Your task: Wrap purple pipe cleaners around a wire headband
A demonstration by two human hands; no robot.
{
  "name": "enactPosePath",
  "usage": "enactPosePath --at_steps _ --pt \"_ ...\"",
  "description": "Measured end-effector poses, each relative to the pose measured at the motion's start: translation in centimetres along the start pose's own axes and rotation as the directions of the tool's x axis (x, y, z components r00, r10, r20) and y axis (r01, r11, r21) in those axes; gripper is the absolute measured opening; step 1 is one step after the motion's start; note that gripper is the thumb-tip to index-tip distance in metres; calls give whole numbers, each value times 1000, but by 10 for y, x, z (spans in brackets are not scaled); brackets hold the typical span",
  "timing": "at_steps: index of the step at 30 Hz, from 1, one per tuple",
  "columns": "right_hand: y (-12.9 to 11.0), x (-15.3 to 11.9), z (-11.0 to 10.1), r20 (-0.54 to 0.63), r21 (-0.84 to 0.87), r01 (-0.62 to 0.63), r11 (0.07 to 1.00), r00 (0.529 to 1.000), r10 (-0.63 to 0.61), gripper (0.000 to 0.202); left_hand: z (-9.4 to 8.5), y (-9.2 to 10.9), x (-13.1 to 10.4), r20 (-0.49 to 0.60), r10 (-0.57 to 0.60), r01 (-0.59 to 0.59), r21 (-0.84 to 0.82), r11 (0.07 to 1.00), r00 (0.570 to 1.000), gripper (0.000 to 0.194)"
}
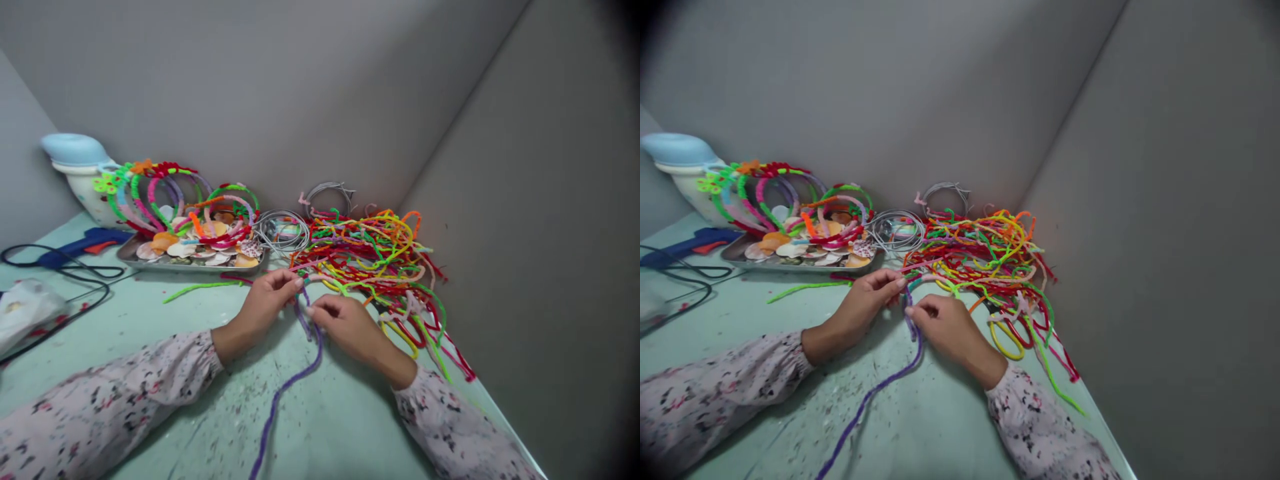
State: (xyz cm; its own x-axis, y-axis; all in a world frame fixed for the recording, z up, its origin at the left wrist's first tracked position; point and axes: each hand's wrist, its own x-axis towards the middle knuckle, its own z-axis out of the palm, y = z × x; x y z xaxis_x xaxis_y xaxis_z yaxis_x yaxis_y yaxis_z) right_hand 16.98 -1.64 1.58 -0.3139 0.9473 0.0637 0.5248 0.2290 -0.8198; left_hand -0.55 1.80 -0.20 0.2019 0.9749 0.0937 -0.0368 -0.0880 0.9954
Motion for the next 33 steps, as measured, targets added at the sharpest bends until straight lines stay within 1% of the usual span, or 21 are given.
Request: enactPosePath --at_steps 1,3,6,8,11,14,17,20,24,27,29,33 --pt "0 -1 5 42 18 1 1000 999 -1 24 0 0 0 0 -2 2 -3 1000 1000 20" --pt "2 -3 10 68 34 -2 999 998 0 24 -1 1 1 -8 -18 18 -42 999 1000 19" --pt "4 -3 8 80 48 9 999 997 -13 24 -1 4 2 -32 -84 77 -180 981 996 14" --pt "3 -2 5 88 48 24 999 996 -28 23 -1 7 3 -25 -138 126 -277 952 990 12" --pt "1 -3 3 106 54 33 998 994 -39 20 -2 10 3 6 -190 178 -392 902 982 11" --pt "2 -2 2 124 103 25 994 992 -38 20 -2 10 5 13 -236 214 -472 855 972 11" --pt "6 -1 3 150 190 -11 982 988 -18 21 -2 8 6 24 -266 240 -520 820 964 13" --pt "8 0 4 165 275 -49 960 986 3 22 -1 7 5 95 -218 236 -503 831 971 16" --pt "9 0 5 148 306 -48 951 989 2 24 0 3 3 174 -165 227 -444 866 971 17" --pt "11 0 6 152 330 -51 943 988 0 24 -1 -1 3 196 -142 208 -378 902 970 17" --pt "12 0 7 176 373 -71 925 984 5 24 -2 -2 3 201 -128 191 -337 922 971 17" --pt "14 1 10 227 447 -125 886 974 23 25 -2 -3 2 207 -125 187 -315 931 970 15"
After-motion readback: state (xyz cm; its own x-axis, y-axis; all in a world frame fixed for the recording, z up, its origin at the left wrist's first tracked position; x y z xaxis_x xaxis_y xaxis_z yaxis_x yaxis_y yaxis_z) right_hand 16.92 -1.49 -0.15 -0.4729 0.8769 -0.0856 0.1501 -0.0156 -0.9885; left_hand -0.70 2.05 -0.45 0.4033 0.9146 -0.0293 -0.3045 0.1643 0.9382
